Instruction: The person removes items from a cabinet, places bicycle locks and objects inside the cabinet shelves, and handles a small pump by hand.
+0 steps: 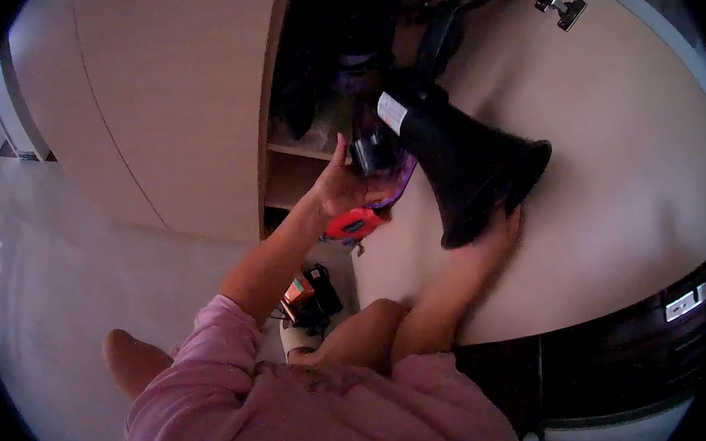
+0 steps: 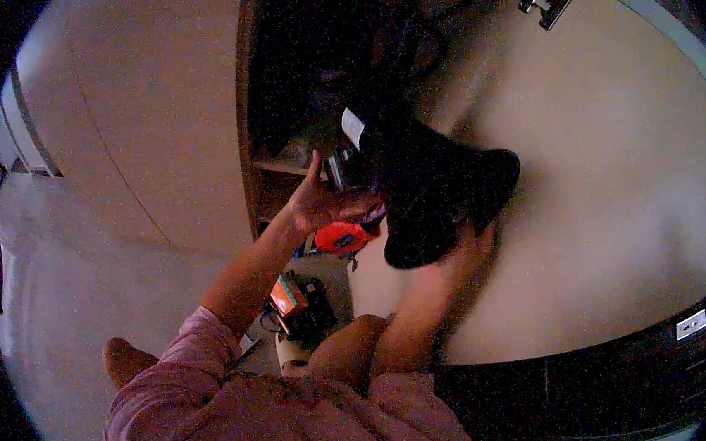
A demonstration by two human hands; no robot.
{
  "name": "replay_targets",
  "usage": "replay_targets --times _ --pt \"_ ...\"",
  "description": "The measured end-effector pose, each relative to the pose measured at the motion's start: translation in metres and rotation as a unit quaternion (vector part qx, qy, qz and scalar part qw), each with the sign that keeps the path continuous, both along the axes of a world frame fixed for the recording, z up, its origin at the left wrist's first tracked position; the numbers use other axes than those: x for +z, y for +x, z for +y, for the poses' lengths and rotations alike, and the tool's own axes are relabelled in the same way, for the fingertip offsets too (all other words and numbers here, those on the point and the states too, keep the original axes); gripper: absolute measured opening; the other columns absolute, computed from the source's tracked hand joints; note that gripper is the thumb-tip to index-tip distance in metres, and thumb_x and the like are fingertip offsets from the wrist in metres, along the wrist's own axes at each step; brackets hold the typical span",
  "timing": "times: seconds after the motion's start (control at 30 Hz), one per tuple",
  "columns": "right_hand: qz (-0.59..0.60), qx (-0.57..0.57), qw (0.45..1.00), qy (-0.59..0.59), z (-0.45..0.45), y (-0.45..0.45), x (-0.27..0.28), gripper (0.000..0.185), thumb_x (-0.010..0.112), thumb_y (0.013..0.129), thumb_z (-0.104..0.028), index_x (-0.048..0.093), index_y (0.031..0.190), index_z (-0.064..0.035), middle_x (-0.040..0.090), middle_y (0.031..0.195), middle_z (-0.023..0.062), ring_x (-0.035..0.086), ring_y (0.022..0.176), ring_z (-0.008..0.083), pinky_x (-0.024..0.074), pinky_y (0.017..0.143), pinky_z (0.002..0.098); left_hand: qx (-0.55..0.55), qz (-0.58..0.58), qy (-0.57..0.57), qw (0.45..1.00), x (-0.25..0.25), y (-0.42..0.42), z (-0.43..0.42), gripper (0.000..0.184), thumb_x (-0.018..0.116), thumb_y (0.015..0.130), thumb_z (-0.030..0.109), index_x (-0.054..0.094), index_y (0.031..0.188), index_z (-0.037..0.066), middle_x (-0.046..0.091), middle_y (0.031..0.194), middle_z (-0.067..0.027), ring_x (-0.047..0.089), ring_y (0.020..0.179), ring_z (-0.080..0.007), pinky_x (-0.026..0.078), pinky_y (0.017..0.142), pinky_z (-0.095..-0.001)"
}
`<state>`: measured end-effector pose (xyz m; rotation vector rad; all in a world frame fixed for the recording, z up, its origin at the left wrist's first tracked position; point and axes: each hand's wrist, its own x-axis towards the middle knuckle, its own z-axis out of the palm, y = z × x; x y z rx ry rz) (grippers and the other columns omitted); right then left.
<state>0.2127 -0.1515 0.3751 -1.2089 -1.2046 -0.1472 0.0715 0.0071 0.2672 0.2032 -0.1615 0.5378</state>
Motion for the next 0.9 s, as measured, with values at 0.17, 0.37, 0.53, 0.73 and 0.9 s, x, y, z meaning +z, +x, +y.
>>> replay_targets --times 0.17,0.37,0.53,0.73,0.9 --pt "0.186 0.179 0.964 0.07 -0.028 -0.012 0.014 0.044 0.058 0.075 -0.013 0.047 0.115 0.0017 0.053 0.106 0.0176 0.054 0.093 0.0301 0.0459 0.079 0.0387 0.138 0.046 0.128 0.981 0.004 0.004 -0.002 0.072 0.04 0.079 0.059 0.021 0.134 0.018 0.023 0.137 -0.0103 0.021 0.126 -0.0296 0.034 0.094 -0.0486" --pt "0.248 0.178 0.952 0.023 -0.02 0.019 0.006 0.044 0.059 0.076 -0.016 0.047 0.114 0.0033 0.056 0.101 0.0164 0.055 0.088 0.0277 0.0464 0.078 0.0378 0.37 0.099 0.256 0.888 0.05 0.006 0.005 0.056 0.044 0.085 0.045 0.027 0.133 0.021 0.028 0.134 -0.0062 0.024 0.125 -0.0238 0.029 0.097 -0.0445" --pt "0.246 0.188 0.95 -0.025 0.006 0.014 -0.019 0.042 0.057 0.078 -0.02 0.049 0.113 0.0017 0.057 0.1 0.016 0.056 0.083 0.025 0.0469 0.073 0.0351 0.577 0.251 0.485 0.607 0.083 -0.002 0.005 0.053 0.06 0.078 0.031 0.041 0.124 0.012 0.041 0.121 -0.0076 0.04 0.111 -0.0219 0.033 0.092 -0.0327" --pt "0.359 0.346 0.856 -0.138 0.087 0.009 -0.079 0.04 0.056 0.079 -0.025 0.05 0.11 -0.0002 0.057 0.098 0.0154 0.056 0.077 0.0215 0.0473 0.065 0.0313 0.679 0.407 0.509 0.338 0.104 -0.013 0.041 0.054 0.075 0.061 0.031 0.054 0.108 0.014 0.043 0.114 -0.0147 0.038 0.109 -0.0314 0.033 0.093 -0.039" --pt "0.511 0.537 0.661 -0.115 0.181 0.018 -0.14 0.039 0.054 0.081 -0.029 0.051 0.108 -0.0017 0.058 0.096 0.0149 0.056 0.072 0.0185 0.0477 0.059 0.0282 0.709 0.426 0.504 0.249 0.112 -0.029 0.039 0.065 0.076 0.061 0.023 0.045 0.117 0.013 0.037 0.123 -0.0145 0.035 0.113 -0.0306 0.032 0.094 -0.0424"
